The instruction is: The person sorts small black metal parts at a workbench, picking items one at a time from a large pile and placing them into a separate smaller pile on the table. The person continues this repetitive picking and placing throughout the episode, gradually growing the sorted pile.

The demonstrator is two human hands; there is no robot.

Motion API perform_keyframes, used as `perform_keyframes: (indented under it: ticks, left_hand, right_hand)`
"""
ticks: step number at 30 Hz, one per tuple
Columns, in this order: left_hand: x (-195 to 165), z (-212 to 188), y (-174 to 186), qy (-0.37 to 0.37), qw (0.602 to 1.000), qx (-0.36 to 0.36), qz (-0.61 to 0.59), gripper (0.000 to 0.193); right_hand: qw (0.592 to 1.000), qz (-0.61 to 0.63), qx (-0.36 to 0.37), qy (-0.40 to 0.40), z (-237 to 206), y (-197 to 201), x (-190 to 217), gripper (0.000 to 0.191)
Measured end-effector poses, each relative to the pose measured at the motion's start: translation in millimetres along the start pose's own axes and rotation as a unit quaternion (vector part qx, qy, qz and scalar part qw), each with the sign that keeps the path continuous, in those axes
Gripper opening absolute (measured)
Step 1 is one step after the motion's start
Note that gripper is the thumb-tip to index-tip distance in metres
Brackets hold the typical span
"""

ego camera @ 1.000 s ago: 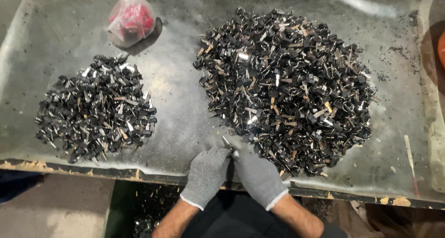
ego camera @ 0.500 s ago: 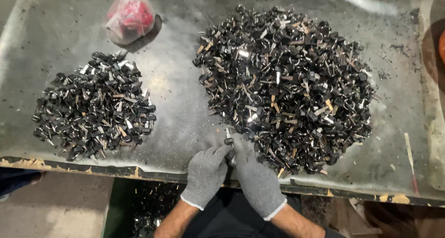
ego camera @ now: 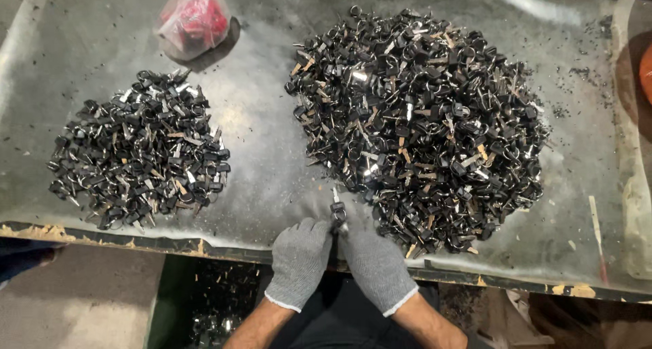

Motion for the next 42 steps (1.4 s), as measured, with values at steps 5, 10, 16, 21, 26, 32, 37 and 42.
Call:
perform_keyframes:
  ticks: [5,10,16,21,26,32,37,42]
  left_hand:
    - [4.8,1.6,4.5,0.013,0.997,-0.014,-0.069,0.012]
    - [2.2,3.3,5.4,0.017,0.996,0.014,-0.091,0.008]
    - [0.0,4.2,10.0,-0.003,0.996,-0.010,-0.091,0.008]
    - [-2.2,7.5,12.9,0.007,0.993,0.001,-0.117,0.010]
    - [13.8,10.9,21.5,0.058,0.995,-0.075,0.008,0.012]
    - [10.4,45.4,16.8,0.032,0.991,-0.131,-0.029,0.020]
    - [-8.6,74.8,-0.3,0.035,0.999,-0.018,-0.015,0.014]
    - [-2.2,33.7,13.5,0.024,0.998,0.049,-0.016,0.019]
  right_hand:
    - [0.996,-0.042,-0.043,0.068,-11.2,0.1,-7.9,0.057]
    - [0.997,-0.026,-0.046,0.060,-3.5,4.1,5.9,0.036]
    - [0.996,0.061,0.054,0.027,2.3,16.2,5.0,0.045]
    - [0.997,0.055,-0.053,0.027,-2.1,21.0,6.5,0.067]
    - [0.999,0.045,0.016,0.003,-4.0,10.8,1.0,0.072]
    - [0.992,-0.005,-0.113,0.059,-6.1,-1.8,1.0,0.078]
    - [0.995,0.063,-0.066,0.039,-8.4,0.0,-0.9,0.080]
    - [0.994,0.107,-0.006,-0.014,-18.1,-3.4,-12.0,0.085]
Point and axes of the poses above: each hand's wrist, its own z-axis towards the middle knuckle, its own y-axis out of the back of the hand, x = y × z, the point moved 1 cm from there along z, towards the middle knuckle, and after that the axes turned 6 degrees about x, right-handed, at the moved point
